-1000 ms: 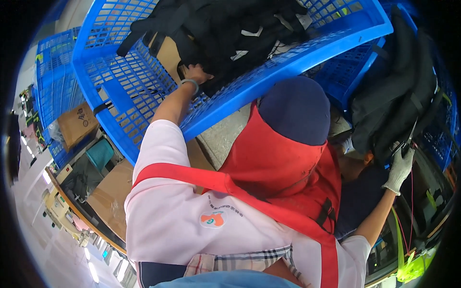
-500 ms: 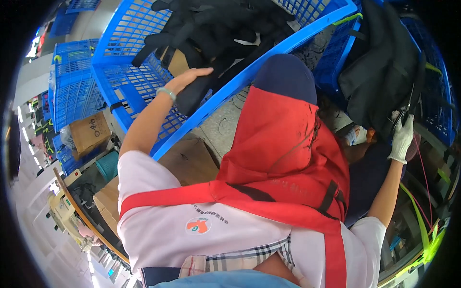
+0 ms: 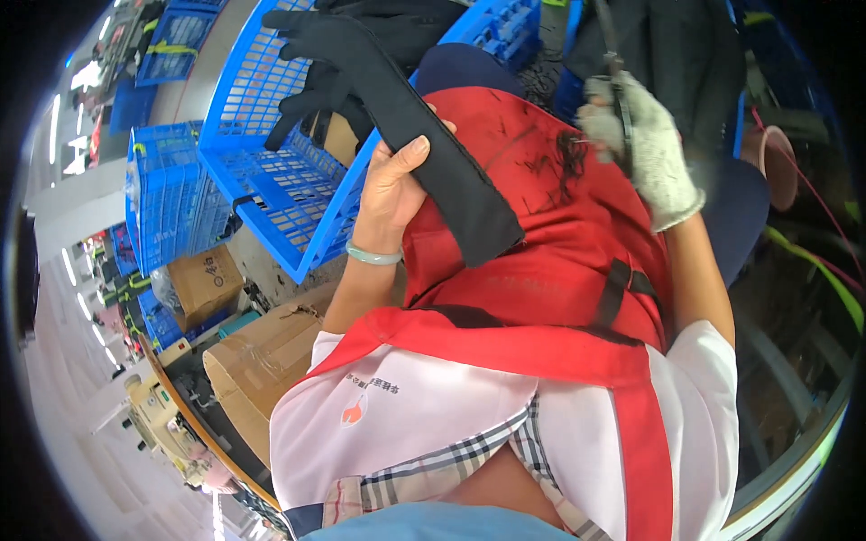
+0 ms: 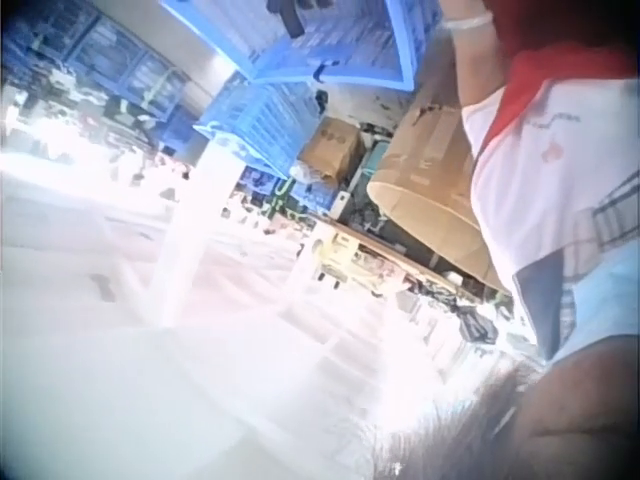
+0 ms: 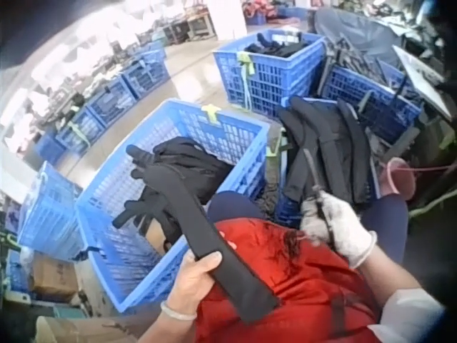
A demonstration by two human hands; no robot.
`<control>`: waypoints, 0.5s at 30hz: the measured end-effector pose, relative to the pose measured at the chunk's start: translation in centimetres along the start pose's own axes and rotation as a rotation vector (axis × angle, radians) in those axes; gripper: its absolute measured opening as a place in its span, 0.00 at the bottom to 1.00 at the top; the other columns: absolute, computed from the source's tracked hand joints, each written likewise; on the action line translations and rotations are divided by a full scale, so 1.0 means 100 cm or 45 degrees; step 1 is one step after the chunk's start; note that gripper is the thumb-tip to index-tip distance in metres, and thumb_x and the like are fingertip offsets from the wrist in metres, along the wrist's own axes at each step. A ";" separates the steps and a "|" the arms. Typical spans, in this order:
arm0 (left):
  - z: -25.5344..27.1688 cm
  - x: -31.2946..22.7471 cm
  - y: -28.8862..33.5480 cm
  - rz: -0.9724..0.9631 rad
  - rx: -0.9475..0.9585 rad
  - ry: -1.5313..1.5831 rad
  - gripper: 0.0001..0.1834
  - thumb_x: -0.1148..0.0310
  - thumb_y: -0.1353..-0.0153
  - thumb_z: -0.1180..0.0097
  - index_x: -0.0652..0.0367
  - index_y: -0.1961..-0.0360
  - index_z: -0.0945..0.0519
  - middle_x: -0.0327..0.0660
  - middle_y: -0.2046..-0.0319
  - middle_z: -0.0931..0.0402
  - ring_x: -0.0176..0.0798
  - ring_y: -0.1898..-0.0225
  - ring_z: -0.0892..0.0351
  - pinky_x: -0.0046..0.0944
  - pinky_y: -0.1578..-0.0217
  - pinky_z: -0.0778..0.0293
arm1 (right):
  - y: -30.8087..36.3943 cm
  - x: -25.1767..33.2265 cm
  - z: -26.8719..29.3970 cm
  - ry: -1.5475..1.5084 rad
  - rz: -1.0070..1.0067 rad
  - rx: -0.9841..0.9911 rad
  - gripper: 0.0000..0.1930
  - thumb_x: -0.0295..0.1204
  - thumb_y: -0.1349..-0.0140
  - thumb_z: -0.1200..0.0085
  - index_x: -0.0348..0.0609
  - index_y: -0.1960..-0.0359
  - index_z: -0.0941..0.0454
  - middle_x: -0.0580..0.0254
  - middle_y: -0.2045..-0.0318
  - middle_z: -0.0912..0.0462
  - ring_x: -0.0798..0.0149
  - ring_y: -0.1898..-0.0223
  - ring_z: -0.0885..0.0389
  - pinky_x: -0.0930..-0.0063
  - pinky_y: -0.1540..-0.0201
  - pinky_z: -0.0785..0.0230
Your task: Trimming excess material from curved black foam components using scissors at a factory workbench.
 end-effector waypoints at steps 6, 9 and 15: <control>-0.021 0.025 -0.004 0.008 0.107 0.013 0.18 0.75 0.41 0.40 0.62 0.48 0.26 0.45 0.56 0.22 0.41 0.54 0.22 0.41 0.49 0.26 | 0.051 0.000 -0.030 -0.337 -0.238 0.342 0.12 0.33 0.29 0.58 0.34 0.55 0.33 0.63 0.69 0.29 0.68 0.70 0.26 0.79 0.69 0.31; -0.026 0.027 -0.003 -0.040 0.107 -0.057 0.17 0.75 0.40 0.41 0.62 0.49 0.26 0.44 0.56 0.22 0.40 0.55 0.21 0.41 0.49 0.26 | 0.068 -0.002 -0.032 -0.109 -0.020 0.514 0.14 0.23 0.43 0.40 0.39 0.56 0.28 0.68 0.68 0.24 0.76 0.66 0.22 0.81 0.63 0.29; -0.049 0.044 0.003 -0.096 0.088 -0.193 0.19 0.83 0.48 0.36 0.62 0.55 0.25 0.39 0.60 0.22 0.35 0.57 0.22 0.35 0.52 0.27 | 0.058 -0.011 -0.042 -0.076 0.177 0.246 0.15 0.21 0.45 0.37 0.38 0.58 0.28 0.66 0.67 0.23 0.75 0.66 0.21 0.82 0.62 0.28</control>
Point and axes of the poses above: each hand's wrist, its own y-axis away from the middle knuckle, its own z-axis out of the back of the hand, x = y × z, the point moved 1 cm from there along -y, towards the middle knuckle
